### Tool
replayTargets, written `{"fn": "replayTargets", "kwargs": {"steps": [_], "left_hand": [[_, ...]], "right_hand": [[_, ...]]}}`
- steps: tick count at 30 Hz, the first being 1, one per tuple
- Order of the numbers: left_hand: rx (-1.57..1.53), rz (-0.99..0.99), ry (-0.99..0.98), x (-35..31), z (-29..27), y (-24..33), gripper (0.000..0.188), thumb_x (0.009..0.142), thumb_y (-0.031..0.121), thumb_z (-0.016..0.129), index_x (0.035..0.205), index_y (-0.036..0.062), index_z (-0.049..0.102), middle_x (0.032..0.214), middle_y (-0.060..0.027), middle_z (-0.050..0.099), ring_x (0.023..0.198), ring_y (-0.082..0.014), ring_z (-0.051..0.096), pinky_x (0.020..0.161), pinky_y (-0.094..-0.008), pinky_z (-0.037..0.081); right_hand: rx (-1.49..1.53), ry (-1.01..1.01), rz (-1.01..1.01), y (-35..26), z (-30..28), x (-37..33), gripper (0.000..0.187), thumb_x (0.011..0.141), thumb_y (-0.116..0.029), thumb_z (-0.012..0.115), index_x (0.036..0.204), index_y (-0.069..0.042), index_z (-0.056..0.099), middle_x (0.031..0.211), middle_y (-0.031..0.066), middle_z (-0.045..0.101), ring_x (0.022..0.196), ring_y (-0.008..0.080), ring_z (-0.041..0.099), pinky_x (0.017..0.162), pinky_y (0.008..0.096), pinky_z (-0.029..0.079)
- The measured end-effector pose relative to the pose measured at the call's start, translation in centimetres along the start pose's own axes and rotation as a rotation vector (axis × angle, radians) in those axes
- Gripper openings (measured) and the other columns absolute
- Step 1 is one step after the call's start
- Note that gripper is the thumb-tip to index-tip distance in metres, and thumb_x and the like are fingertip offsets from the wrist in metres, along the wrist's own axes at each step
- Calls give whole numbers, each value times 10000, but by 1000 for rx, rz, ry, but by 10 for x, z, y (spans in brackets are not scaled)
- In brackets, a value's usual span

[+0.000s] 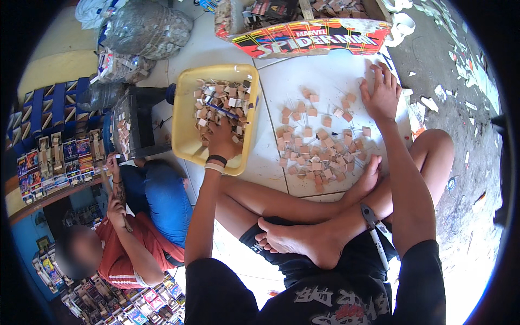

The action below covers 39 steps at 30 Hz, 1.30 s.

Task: The person sits on the floor and uses pliers to trim small wooden blocks, placing the trimmed pieces into a yellow container. The person repeatedly picks up blocks, trims them, and deposits them into the container.

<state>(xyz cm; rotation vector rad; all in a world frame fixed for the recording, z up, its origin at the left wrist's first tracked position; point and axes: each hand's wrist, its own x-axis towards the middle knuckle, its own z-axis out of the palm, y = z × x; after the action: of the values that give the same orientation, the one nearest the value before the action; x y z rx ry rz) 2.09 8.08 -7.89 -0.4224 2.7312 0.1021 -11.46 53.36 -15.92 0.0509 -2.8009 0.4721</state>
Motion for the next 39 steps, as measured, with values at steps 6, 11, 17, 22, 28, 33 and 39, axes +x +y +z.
{"fn": "replayTargets", "kwargs": {"steps": [6, 11, 17, 22, 28, 33, 39], "left_hand": [[-92, -20, -37, -19, -16, 3, 847, 628, 347, 950, 1334, 173, 515, 1255, -264, 589, 1245, -520, 527, 1022, -586, 478], [-103, 79, -40, -14, -16, 5, 853, 641, 358, 939, 1324, 118, 488, 1249, -262, 601, 1206, -519, 554, 1051, -559, 459], [77, -26, 31, -14, 7, 13, 628, 869, 294, 806, 1362, 128, 453, 1394, -284, 491, 1250, -509, 560, 995, -631, 474], [8, 35, -29, -18, -1, 3, 629, 872, 283, 797, 1409, 161, 492, 1352, -274, 519, 1207, -507, 610, 944, -646, 515], [133, 25, 1, -22, -6, 14, 652, 886, 374, 774, 1472, 194, 552, 1264, -268, 607, 1103, -476, 687, 903, -581, 572], [121, 35, 36, -26, -13, 13, 648, 845, 341, 812, 1440, 197, 600, 1201, -231, 660, 1014, -462, 713, 879, -544, 582], [-359, 56, 209, -43, -34, -3, 552, 776, 135, 846, 1300, 91, 679, 984, -119, 768, 891, -318, 740, 808, -448, 584]], "right_hand": [[31, 9, 10, -1, 0, 0, 524, 953, -354, 668, 1430, -155, 581, 1544, 72, 516, 1403, 302, 496, 1155, 531, 365], [21, 28, -5, 1, 1, -1, 522, 957, -362, 660, 1429, -153, 579, 1540, 68, 520, 1382, 299, 507, 1132, 527, 379], [9, 13, 7, -2, -1, 0, 520, 949, -368, 664, 1416, -152, 582, 1524, 67, 528, 1363, 295, 519, 1117, 523, 392], [35, -9, 28, -2, -3, 0, 525, 940, -368, 673, 1409, -146, 592, 1515, 72, 536, 1359, 299, 523, 1103, 528, 407], [24, 48, -3, 0, 1, -2, 528, 940, -385, 673, 1403, -139, 611, 1500, 79, 551, 1363, 297, 520, 1116, 531, 398], [8, 28, 3, -2, 0, 0, 528, 956, -393, 656, 1421, -150, 598, 1515, 77, 541, 1378, 286, 512, 1134, 528, 380], [-3, 20, 8, -1, 0, 0, 538, 958, -398, 657, 1433, -151, 601, 1531, 77, 534, 1383, 287, 508, 1140, 530, 376]]}}
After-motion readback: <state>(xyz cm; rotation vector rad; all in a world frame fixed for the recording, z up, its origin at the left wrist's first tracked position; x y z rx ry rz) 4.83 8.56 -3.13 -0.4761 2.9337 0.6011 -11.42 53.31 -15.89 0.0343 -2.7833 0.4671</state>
